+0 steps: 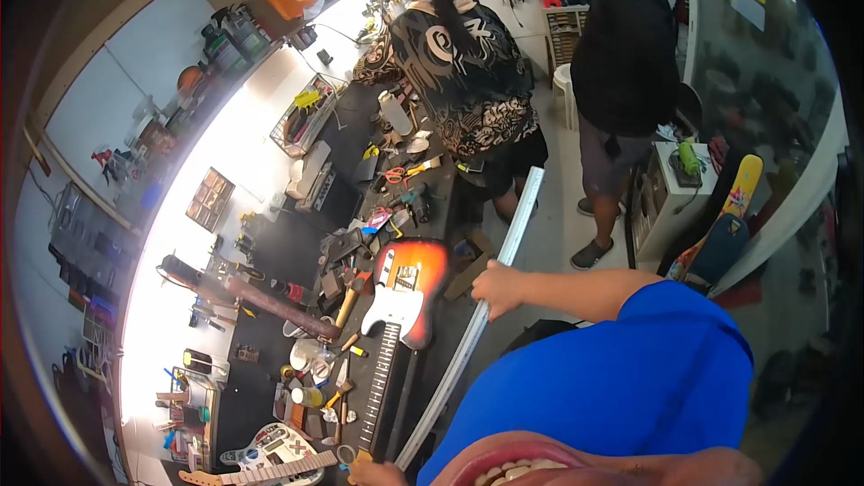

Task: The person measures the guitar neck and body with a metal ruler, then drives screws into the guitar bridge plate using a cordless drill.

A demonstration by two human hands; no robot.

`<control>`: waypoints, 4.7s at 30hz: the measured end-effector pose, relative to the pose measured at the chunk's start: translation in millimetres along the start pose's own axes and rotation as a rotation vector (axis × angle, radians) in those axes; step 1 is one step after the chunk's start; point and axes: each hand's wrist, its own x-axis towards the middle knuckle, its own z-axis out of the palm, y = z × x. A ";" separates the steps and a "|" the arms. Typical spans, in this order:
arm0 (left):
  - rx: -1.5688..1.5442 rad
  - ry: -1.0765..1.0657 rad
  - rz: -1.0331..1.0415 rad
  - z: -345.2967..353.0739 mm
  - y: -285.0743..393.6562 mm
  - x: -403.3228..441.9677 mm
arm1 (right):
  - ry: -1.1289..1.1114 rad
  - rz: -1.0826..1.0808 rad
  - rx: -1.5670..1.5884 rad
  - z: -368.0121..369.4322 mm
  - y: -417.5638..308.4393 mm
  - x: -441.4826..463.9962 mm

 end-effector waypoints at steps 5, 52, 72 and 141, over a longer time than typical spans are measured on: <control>-0.821 -0.029 0.525 -34.0 134.0 33.8 | -0.040 -0.128 0.001 14.2 -14.7 34.1; -1.040 -0.238 0.516 186.4 89.8 165.6 | -0.759 0.952 0.308 290.9 -9.4 -226.6; -1.078 -0.184 0.423 160.7 123.7 174.6 | -0.544 0.905 0.416 235.1 16.1 -56.8; -2.592 0.346 -0.968 -66.0 262.8 188.7 | 0.146 -0.368 0.509 49.5 141.4 324.6</control>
